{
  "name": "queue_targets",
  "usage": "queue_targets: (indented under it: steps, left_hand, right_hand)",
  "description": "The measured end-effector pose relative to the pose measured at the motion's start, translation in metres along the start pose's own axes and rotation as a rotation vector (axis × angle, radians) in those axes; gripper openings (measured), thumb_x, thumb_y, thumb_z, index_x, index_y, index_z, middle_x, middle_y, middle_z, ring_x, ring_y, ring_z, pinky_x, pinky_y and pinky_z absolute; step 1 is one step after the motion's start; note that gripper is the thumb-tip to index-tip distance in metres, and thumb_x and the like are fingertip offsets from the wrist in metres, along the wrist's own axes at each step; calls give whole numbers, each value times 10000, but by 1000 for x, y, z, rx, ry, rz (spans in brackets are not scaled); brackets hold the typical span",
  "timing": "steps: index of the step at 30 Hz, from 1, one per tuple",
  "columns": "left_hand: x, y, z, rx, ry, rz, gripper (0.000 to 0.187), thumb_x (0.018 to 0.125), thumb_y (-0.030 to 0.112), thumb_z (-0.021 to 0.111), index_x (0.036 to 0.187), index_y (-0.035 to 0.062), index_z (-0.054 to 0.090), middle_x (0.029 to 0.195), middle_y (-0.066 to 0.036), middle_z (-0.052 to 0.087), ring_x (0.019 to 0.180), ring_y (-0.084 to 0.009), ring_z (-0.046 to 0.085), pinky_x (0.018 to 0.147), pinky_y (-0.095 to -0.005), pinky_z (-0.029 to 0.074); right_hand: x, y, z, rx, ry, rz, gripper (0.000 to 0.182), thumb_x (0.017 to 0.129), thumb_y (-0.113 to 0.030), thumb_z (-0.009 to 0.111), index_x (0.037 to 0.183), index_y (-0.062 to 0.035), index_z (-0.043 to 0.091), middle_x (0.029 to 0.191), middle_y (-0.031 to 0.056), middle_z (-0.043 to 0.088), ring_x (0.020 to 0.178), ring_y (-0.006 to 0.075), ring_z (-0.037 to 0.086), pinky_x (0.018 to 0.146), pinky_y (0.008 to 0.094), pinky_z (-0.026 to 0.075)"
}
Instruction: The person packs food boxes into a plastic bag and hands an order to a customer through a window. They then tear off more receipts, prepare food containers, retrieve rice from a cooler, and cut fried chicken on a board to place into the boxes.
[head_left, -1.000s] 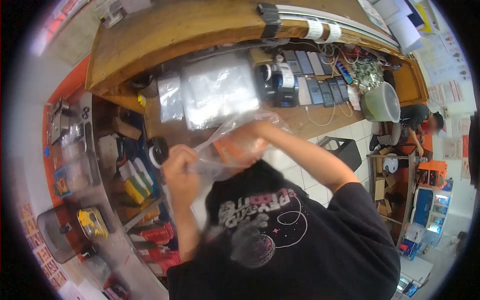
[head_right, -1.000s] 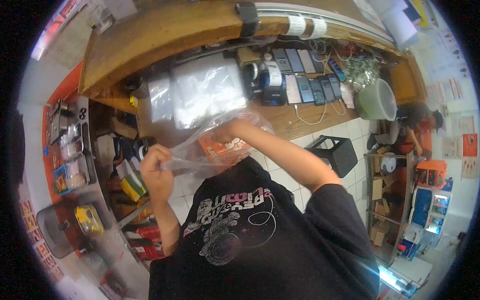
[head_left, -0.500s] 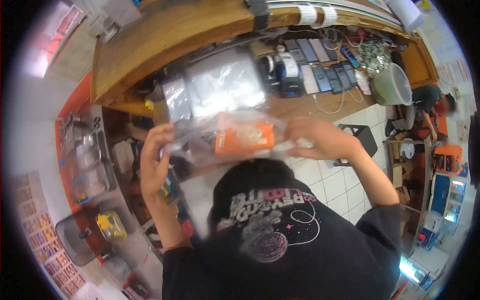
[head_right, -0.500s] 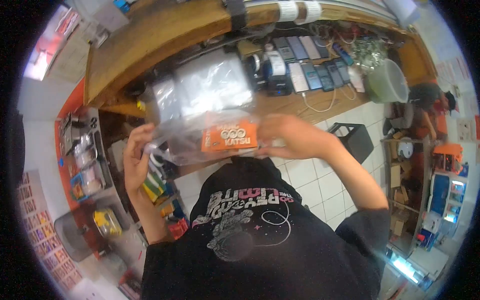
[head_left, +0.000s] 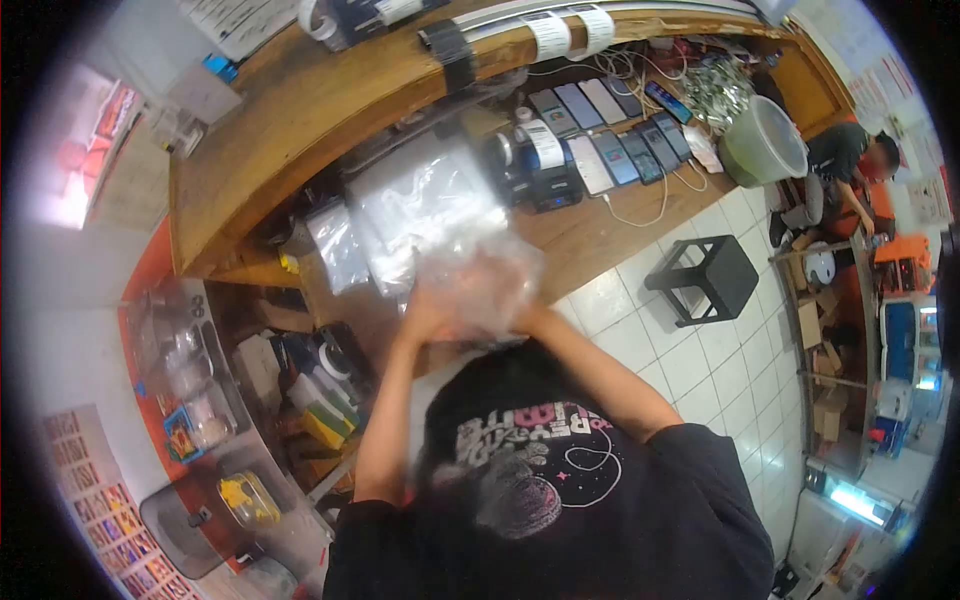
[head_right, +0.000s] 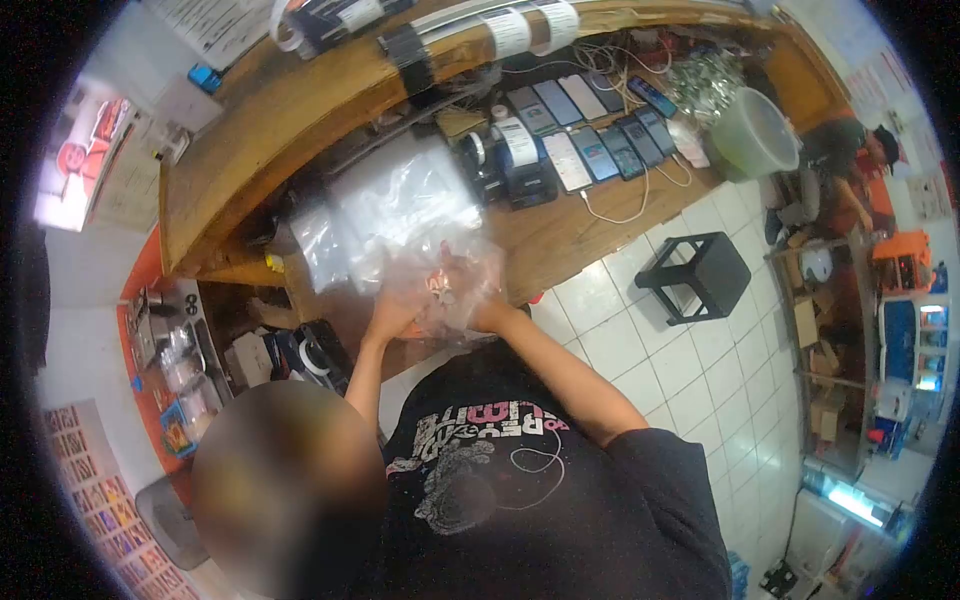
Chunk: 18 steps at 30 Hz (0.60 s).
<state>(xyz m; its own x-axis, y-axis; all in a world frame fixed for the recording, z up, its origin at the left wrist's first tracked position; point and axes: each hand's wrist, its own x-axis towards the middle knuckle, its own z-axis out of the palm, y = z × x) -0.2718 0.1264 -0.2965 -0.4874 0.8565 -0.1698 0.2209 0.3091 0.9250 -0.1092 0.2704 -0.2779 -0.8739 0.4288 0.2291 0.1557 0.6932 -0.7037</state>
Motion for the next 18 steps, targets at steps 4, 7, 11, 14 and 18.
queue_targets:
  steps: [4, 7, 11, 14, 18]
  left_hand:
    - [14, -9, 1, 442, -19, 233, 816, 815, 100, 702, 1500, 17, 266, 1250, -146, 555, 1224, -256, 476, 1098, -372, 351]
    - [5, -13, 10, 377, 85, 414, 822, 823, 74, 681, 1510, 13, 235, 1325, -135, 519, 1258, -256, 472, 1094, -367, 349]
    - [-17, -20, 28, -125, -62, 103, 665, 811, 74, 650, 1423, 20, 395, 1475, -168, 342, 1353, -325, 311, 1140, -401, 234]
    - [-24, -23, 49, 282, -3, 210, 521, 867, 167, 676, 1341, 48, 498, 1279, -89, 534, 1088, -252, 514, 975, -349, 410]
    - [-20, -26, 66, 497, 131, 192, 458, 891, 200, 679, 1302, 56, 541, 1202, -63, 603, 993, -231, 583, 915, -337, 469]
  right_hand:
    - [12, 7, 12, 405, 11, 89, 571, 848, -388, 662, 1308, -65, 562, 1307, 207, 556, 1237, 415, 476, 1068, 488, 339]
    - [13, 15, 20, 474, 14, 94, 511, 866, -348, 645, 1284, -63, 575, 1285, 204, 565, 1196, 404, 488, 1044, 501, 344]
    - [18, -14, 3, 427, 119, -83, 455, 835, -272, 642, 1235, -62, 596, 1269, 210, 563, 1116, 412, 494, 983, 504, 370]
    - [15, -3, 13, 123, -91, -189, 419, 778, -198, 650, 1168, -50, 610, 1303, 211, 528, 1118, 414, 478, 965, 491, 375]
    - [23, -33, 1, 202, -81, -220, 388, 717, -126, 655, 1089, -21, 619, 1264, 205, 522, 1136, 404, 467, 950, 493, 387]
